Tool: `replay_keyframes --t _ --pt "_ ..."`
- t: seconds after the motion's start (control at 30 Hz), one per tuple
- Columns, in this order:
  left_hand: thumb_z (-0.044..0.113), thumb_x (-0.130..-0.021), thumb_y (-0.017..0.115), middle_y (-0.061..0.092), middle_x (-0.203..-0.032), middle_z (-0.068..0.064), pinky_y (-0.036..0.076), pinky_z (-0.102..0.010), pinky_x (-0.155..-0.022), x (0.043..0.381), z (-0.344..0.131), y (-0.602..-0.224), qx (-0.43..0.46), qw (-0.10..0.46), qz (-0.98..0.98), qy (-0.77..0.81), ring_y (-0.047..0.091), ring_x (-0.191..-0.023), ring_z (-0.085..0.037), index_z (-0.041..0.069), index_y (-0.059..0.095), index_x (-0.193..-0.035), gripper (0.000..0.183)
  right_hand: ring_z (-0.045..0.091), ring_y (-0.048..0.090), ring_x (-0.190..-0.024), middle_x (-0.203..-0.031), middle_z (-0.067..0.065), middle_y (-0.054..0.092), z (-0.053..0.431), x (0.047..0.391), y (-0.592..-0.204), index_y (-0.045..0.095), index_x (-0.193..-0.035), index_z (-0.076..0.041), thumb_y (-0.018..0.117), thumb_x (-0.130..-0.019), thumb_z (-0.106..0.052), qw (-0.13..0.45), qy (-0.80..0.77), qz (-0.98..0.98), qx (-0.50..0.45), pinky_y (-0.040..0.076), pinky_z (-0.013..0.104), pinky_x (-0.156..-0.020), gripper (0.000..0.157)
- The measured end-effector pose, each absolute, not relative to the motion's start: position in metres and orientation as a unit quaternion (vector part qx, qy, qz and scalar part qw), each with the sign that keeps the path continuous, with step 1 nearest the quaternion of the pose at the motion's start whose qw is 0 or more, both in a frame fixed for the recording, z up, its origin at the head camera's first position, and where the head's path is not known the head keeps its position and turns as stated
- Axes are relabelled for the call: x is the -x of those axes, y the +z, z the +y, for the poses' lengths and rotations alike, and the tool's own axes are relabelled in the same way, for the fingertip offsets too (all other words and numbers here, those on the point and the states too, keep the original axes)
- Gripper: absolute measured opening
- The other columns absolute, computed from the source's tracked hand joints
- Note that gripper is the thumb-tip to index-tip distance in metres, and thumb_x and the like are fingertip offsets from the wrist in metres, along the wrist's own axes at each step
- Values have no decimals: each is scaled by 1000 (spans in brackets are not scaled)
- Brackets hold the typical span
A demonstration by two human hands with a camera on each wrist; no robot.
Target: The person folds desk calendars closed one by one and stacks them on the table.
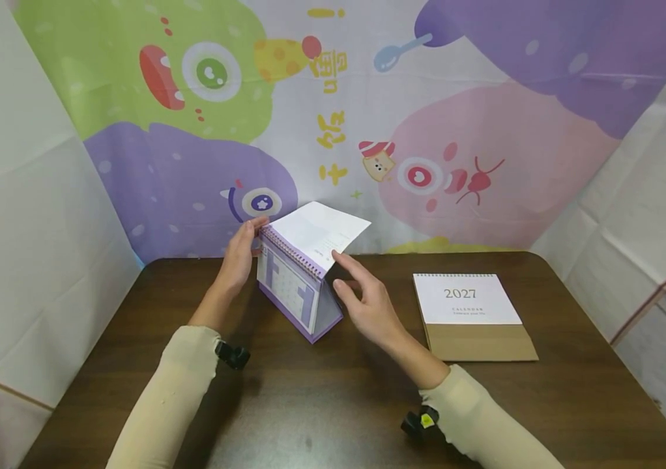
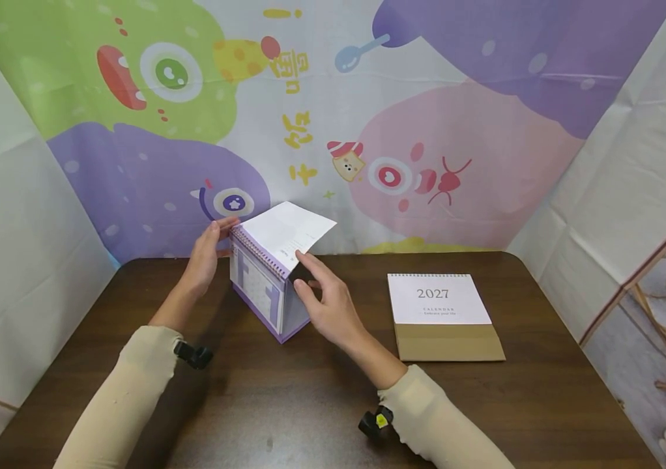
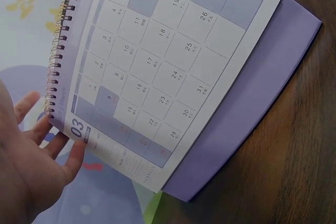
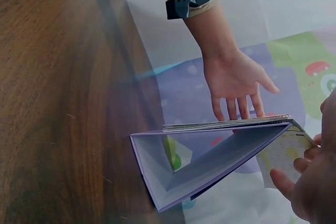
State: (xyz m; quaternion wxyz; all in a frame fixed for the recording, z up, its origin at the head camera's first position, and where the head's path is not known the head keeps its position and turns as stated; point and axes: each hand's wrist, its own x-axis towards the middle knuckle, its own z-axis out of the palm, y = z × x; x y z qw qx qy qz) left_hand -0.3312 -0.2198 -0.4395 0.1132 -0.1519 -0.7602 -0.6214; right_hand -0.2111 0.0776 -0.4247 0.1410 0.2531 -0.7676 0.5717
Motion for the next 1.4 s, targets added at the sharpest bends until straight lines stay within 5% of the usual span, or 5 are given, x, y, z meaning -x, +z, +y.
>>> replay_keyframes --t 0.17,0.53,0.73,1.03,1.4 --pt "41 -123 20 47 -175 -28 39 -73 -130 308 -205 -414 131 98 -779 -606 43 -163 -46 -1 45 -168 66 44 51 -162 -172 25 54 77 211 -424 56 -163 2 64 -111 -4 146 570 -765 -262 57 60 -119 53" --pt "36 -123 18 50 -172 -29 41 -70 -126 306 -203 -408 125 124 -774 -608 45 -161 -45 1 46 -168 63 46 48 -164 -173 27 51 77 209 -419 53 -164 5 64 -111 -3 150 558 -761 -296 56 64 -119 54" --pt "34 -123 19 51 -171 -30 47 -50 -114 307 -202 -406 126 139 -752 -632 49 -153 -41 -1 46 -168 63 45 48 -164 -173 26 52 77 210 -420 52 -164 5 63 -110 -2 142 546 -763 -315 55 64 -120 55" --pt "44 -122 19 55 -168 -29 53 -28 -97 306 -205 -400 116 147 -714 -675 61 -132 -7 -1 47 -167 69 46 52 -161 -170 28 55 75 207 -418 56 -162 4 66 -108 -2 148 509 -775 -344 47 65 -128 55" --pt "57 -121 27 78 -126 26 55 -20 -89 300 -213 -402 151 203 -650 -717 74 -118 1 10 60 -159 69 43 51 -163 -169 22 59 72 206 -425 63 -155 5 67 -107 -1 150 493 -760 -397 39 41 -138 48"
